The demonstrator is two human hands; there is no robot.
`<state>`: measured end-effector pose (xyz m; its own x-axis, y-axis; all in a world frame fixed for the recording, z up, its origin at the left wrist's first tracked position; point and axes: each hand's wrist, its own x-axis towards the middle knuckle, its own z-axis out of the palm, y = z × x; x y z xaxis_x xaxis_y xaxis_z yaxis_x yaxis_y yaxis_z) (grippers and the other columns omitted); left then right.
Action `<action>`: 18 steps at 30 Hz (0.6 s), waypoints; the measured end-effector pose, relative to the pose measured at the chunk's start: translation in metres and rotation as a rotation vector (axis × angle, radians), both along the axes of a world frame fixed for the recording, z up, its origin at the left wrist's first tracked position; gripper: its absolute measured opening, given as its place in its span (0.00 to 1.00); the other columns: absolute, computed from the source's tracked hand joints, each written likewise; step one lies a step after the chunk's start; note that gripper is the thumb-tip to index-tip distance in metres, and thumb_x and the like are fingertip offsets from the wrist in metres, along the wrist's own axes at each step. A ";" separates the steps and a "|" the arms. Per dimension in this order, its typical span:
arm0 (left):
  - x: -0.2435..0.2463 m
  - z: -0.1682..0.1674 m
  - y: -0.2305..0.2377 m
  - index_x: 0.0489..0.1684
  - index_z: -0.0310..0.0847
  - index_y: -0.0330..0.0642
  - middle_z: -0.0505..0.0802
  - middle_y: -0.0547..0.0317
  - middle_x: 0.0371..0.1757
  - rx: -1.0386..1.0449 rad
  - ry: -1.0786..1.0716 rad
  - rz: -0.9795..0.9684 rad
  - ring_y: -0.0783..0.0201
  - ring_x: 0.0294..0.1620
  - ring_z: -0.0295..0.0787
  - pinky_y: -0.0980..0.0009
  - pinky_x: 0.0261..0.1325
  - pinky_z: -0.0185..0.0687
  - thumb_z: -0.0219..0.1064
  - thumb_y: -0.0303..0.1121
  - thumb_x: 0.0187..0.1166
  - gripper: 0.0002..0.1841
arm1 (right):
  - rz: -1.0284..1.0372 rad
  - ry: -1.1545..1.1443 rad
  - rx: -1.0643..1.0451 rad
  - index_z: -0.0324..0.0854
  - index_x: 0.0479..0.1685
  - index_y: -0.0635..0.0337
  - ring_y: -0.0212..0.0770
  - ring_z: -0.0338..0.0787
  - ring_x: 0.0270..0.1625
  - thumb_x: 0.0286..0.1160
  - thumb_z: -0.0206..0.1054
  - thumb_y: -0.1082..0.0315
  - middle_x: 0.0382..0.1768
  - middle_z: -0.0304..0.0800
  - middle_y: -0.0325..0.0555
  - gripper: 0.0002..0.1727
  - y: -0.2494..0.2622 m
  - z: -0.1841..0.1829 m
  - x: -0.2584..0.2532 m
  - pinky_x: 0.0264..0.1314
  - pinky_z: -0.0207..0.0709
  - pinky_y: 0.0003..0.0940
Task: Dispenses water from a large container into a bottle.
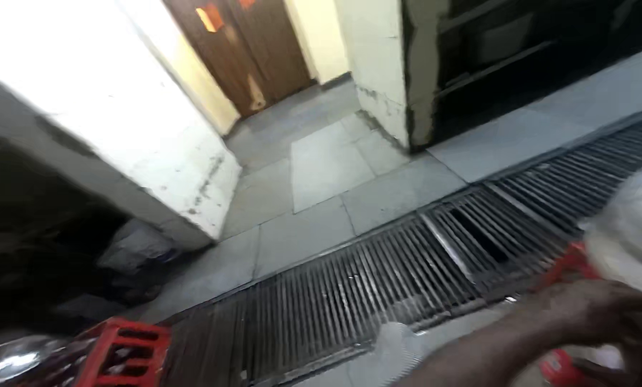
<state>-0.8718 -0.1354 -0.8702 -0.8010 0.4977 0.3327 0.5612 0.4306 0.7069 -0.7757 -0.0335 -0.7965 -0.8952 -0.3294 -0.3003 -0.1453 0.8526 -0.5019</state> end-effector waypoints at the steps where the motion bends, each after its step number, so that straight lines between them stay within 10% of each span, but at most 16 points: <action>1: 0.000 0.005 -0.001 0.55 0.91 0.36 0.94 0.48 0.57 -0.042 -0.068 -0.015 0.54 0.61 0.90 0.54 0.69 0.84 0.75 0.25 0.73 0.13 | 0.098 0.262 -0.223 0.71 0.65 0.92 0.65 0.88 0.59 0.70 0.78 0.56 0.56 0.80 0.90 0.41 0.025 -0.040 -0.007 0.67 0.78 0.34; 4: 0.001 0.002 -0.004 0.57 0.90 0.38 0.93 0.49 0.57 -0.013 -0.125 -0.026 0.55 0.60 0.90 0.53 0.68 0.85 0.76 0.24 0.72 0.15 | -0.207 -0.289 -0.002 0.63 0.85 0.74 0.52 0.72 0.84 0.80 0.70 0.61 0.82 0.69 0.68 0.38 0.008 -0.002 -0.016 0.88 0.58 0.39; 7: 0.002 0.002 0.001 0.58 0.89 0.39 0.92 0.49 0.60 0.011 -0.202 -0.005 0.57 0.61 0.90 0.54 0.69 0.86 0.76 0.28 0.73 0.15 | -0.313 -0.333 0.032 0.76 0.73 0.71 0.49 0.81 0.72 0.81 0.72 0.58 0.71 0.82 0.64 0.29 0.023 -0.036 -0.032 0.80 0.69 0.40; 11: 0.000 0.000 0.002 0.51 0.90 0.40 0.93 0.53 0.51 -0.021 -0.167 0.022 0.59 0.50 0.92 0.54 0.60 0.88 0.76 0.29 0.72 0.12 | -0.261 0.010 -0.031 0.65 0.86 0.64 0.61 0.82 0.74 0.60 0.84 0.49 0.72 0.81 0.67 0.52 0.070 -0.149 -0.047 0.77 0.74 0.56; 18: 0.001 -0.003 -0.001 0.47 0.90 0.39 0.93 0.52 0.47 -0.009 -0.067 0.012 0.59 0.48 0.91 0.55 0.57 0.88 0.77 0.30 0.72 0.10 | -0.283 -0.129 -0.004 0.52 0.93 0.54 0.60 0.78 0.79 0.55 0.88 0.54 0.79 0.74 0.63 0.61 0.067 -0.150 -0.062 0.80 0.72 0.57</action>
<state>-0.8713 -0.1362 -0.8736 -0.8270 0.4911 0.2737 0.5078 0.4434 0.7386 -0.8378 0.0334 -0.9467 -0.9061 -0.0739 -0.4165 0.1626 0.8482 -0.5041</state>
